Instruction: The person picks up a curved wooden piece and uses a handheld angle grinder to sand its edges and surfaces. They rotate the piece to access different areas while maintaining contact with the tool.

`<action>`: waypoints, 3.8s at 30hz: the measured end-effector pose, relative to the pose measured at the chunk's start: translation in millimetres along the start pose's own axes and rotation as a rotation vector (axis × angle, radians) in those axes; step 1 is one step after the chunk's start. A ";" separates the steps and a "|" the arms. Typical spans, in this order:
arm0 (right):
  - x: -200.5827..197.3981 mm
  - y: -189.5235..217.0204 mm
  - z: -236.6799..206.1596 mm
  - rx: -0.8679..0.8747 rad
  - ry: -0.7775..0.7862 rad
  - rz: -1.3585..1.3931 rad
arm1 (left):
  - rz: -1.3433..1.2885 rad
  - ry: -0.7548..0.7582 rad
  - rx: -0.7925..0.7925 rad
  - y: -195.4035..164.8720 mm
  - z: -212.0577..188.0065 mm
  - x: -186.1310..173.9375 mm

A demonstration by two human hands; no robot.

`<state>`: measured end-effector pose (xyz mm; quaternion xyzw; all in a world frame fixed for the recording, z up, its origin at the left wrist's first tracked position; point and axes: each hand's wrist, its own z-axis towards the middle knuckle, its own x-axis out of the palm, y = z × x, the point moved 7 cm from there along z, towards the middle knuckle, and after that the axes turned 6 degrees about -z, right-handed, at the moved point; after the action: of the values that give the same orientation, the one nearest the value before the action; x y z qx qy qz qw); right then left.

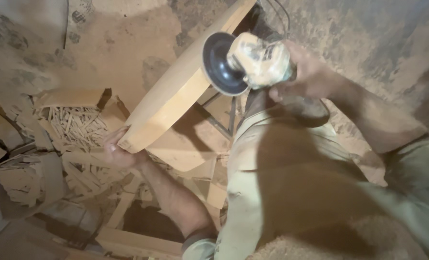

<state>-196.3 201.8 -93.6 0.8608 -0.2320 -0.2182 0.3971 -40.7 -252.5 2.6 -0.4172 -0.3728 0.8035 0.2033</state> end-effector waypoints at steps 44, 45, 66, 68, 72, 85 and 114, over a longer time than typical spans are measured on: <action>2.9 -93.0 31.9 0.070 -0.010 0.704 | 0.015 0.035 -0.130 -4.0 -5.7 8.7; -4.2 -84.6 28.1 0.034 -0.007 0.662 | -0.015 0.037 -0.112 -7.0 -3.2 10.9; -47.6 45.4 10.0 -0.222 0.003 0.218 | -0.020 -0.136 -0.080 14.7 -3.1 43.0; -54.6 63.2 5.4 -0.185 -0.009 0.082 | 0.001 -0.107 -0.071 9.3 -2.5 50.0; -64.1 107.5 1.2 -0.125 0.035 -0.151 | 0.028 -0.083 -0.063 2.0 2.7 59.7; 3.1 284.3 10.2 0.199 0.184 -1.147 | -0.058 -0.267 0.085 -4.5 10.9 59.8; -59.1 27.6 21.8 -0.126 -0.026 0.391 | -0.079 -0.114 -0.071 -8.1 11.8 43.5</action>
<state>-261.8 207.0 -73.5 0.7699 -0.3857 -0.1623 0.4819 -75.1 -224.6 -9.4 -0.3628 -0.4283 0.8035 0.1984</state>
